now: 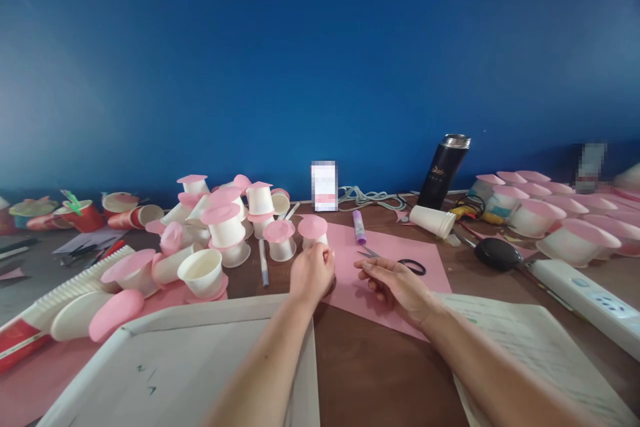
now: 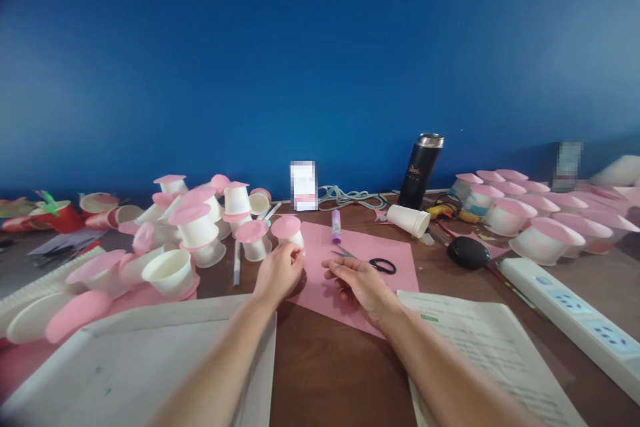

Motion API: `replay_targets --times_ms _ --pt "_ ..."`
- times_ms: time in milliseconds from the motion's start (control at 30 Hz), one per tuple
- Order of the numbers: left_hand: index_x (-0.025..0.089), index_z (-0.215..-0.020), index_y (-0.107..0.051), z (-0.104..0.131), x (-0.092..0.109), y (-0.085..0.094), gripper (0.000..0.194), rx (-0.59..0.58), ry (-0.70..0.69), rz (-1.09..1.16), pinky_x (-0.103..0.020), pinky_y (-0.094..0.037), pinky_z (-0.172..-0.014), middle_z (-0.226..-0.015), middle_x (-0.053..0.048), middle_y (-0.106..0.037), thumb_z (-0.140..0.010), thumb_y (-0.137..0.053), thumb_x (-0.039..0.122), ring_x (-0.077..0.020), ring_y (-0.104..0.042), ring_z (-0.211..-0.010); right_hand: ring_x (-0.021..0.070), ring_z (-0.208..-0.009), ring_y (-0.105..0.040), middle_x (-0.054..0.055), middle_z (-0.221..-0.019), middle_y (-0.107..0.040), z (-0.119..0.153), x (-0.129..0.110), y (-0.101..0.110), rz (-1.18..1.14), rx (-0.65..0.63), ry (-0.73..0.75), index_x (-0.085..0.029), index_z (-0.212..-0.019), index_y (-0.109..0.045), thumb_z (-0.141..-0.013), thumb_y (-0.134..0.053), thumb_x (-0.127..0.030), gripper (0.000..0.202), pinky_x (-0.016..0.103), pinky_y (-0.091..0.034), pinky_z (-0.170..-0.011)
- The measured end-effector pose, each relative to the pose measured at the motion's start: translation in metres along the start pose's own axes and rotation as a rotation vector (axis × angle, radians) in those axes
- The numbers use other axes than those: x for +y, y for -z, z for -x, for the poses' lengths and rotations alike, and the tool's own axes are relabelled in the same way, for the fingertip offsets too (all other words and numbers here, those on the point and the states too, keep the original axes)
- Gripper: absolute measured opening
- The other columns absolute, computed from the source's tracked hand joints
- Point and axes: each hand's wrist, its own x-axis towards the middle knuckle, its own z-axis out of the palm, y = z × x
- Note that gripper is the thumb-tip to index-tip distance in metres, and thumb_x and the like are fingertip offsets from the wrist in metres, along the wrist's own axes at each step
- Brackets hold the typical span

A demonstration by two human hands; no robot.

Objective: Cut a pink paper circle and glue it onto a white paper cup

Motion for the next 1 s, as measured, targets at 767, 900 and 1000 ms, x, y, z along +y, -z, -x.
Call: replay_targets --times_ms 767,900,1000 --pt "0.018 -0.078 -0.059 0.001 -0.006 -0.007 0.023 0.039 -0.143 -0.075 -0.031 -0.04 -0.076 -0.086 -0.008 -0.065 -0.084 -0.039 0.01 -0.0213 -0.058 -0.085 0.0075 -0.057 -0.046 0.005 -0.077 -0.062 0.001 -0.003 0.001 -0.08 -0.008 0.092 -0.014 -0.087 -0.072 -0.07 -0.075 -0.035 0.028 0.016 -0.029 -0.04" --pt "0.019 -0.076 -0.06 0.004 -0.003 -0.007 0.025 0.022 -0.184 -0.133 -0.031 -0.039 -0.074 -0.086 -0.006 -0.064 -0.086 -0.039 0.012 -0.0202 -0.057 -0.082 0.0069 -0.054 -0.042 0.003 -0.074 -0.059 0.0 -0.009 0.006 -0.102 0.09 0.183 -0.014 -0.081 -0.07 -0.068 -0.074 -0.037 0.027 0.017 -0.025 -0.038" --pt "0.018 -0.076 -0.062 0.006 0.001 -0.006 0.025 -0.019 -0.196 -0.189 -0.032 -0.039 -0.076 -0.086 -0.007 -0.064 -0.086 -0.04 0.012 -0.0211 -0.057 -0.085 0.0076 -0.051 -0.043 0.002 -0.074 -0.061 -0.003 -0.015 0.018 0.073 0.224 0.28 -0.016 -0.085 -0.069 -0.073 -0.068 -0.039 0.026 0.018 -0.027 -0.039"
